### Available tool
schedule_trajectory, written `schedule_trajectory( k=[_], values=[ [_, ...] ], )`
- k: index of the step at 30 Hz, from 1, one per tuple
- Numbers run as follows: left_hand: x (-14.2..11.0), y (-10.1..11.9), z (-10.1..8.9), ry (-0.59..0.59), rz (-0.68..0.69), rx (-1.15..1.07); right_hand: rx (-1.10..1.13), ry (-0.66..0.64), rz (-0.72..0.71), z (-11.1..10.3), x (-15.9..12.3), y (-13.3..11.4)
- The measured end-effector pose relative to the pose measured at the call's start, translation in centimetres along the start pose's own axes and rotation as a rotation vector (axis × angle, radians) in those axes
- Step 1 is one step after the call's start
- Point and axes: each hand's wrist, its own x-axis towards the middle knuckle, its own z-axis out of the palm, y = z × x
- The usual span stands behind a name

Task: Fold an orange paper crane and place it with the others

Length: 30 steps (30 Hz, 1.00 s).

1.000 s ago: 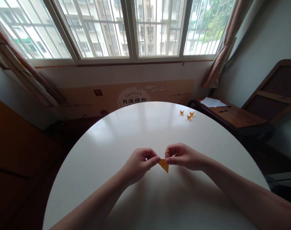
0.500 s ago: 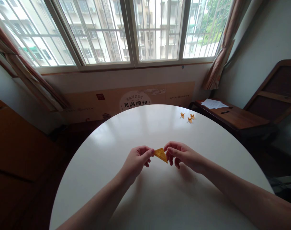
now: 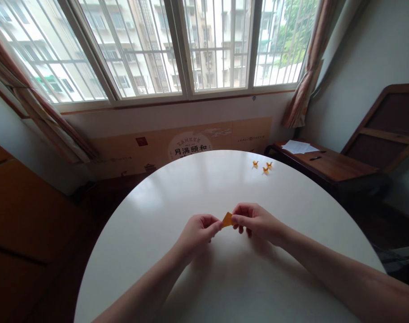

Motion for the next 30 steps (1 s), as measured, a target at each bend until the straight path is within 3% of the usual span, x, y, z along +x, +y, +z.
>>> schedule_trajectory(
  k=[4, 12, 22, 30],
  values=[
    [0.1, -0.4, 0.1, -0.022, 0.080, 0.107, -0.051, -0.023, 0.034, 0.1, -0.2, -0.3],
    [0.0, -0.1, 0.2, -0.039, 0.091, 0.028, -0.095, -0.099, -0.034, 0.4, -0.6, -0.3],
    [-0.5, 0.9, -0.3, 0.003, -0.156, -0.501, 0.034, 0.029, -0.125, 0.4, -0.3, 0.0],
    [-1.0, 0.7, 0.6, -0.265, -0.300, -0.678, -0.160, 0.044, -0.348, 1.0, -1.0, -0.1]
  ],
)
